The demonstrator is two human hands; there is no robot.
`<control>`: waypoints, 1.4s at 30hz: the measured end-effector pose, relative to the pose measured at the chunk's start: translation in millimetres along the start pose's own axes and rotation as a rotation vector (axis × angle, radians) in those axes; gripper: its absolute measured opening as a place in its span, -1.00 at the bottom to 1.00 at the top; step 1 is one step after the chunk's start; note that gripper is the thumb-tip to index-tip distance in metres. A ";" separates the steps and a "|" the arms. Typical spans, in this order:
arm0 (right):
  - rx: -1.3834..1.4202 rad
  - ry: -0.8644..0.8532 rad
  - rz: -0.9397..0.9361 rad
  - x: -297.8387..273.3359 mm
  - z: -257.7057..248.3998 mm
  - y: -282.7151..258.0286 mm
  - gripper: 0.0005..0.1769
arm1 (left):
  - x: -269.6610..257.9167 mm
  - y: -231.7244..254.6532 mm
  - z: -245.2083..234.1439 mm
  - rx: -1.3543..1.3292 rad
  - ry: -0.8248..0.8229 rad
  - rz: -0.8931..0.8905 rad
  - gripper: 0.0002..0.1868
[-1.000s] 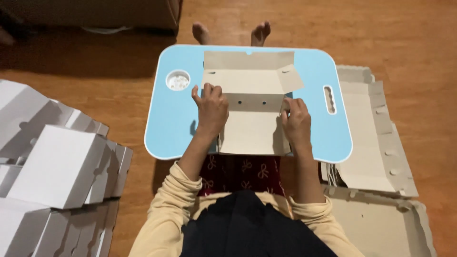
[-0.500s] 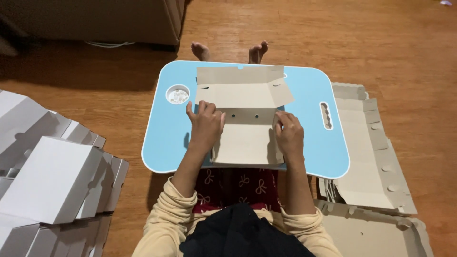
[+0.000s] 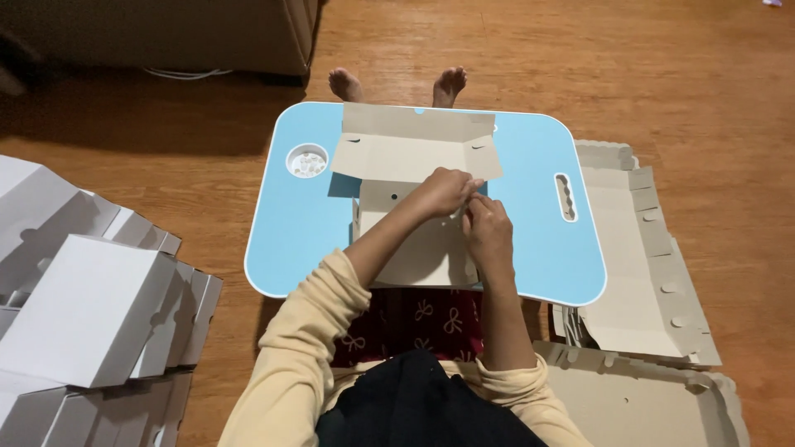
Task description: Assembling cardboard boxes from flat templates by folding and tucking tabs on a small table.
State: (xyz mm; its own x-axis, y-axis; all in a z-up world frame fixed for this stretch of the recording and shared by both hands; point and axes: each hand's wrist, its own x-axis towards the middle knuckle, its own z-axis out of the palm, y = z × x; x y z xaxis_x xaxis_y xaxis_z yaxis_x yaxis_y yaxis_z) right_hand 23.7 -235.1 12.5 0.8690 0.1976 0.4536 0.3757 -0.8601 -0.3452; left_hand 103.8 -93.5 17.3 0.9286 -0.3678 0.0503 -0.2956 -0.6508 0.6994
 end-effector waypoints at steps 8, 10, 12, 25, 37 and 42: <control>0.553 0.001 0.156 -15.0 -11.4 3.0 -0.57 | 30.4 -25.6 23.9 0.064 0.123 0.037 -0.85; 0.586 0.041 0.217 -15.9 -12.4 6.0 -0.54 | 28.5 -19.1 18.9 0.062 0.142 0.076 -0.89; 0.498 0.112 0.280 -20.1 -2.2 16.5 -0.61 | 21.4 -14.1 14.2 0.048 0.134 0.133 -0.78; 1.202 0.215 0.643 -14.4 32.1 39.9 -0.57 | -19.6 1.4 8.6 -0.025 0.167 0.235 -0.63; 1.318 0.288 0.663 -11.9 34.5 22.1 -0.60 | -50.3 29.5 8.1 0.088 0.272 0.249 -0.73; 1.381 0.264 0.682 -10.5 41.6 27.2 -0.60 | -49.8 27.0 12.2 0.112 0.311 0.249 -0.74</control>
State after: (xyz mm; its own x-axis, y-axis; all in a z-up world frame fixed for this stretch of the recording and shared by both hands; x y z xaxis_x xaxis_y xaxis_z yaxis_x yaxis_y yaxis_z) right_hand 38.1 -241.0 -35.8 0.9686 -0.2476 -0.0223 0.0710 0.3616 -0.9296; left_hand 46.8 -100.9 25.0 0.8441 -0.3156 0.4334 -0.5263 -0.6419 0.5576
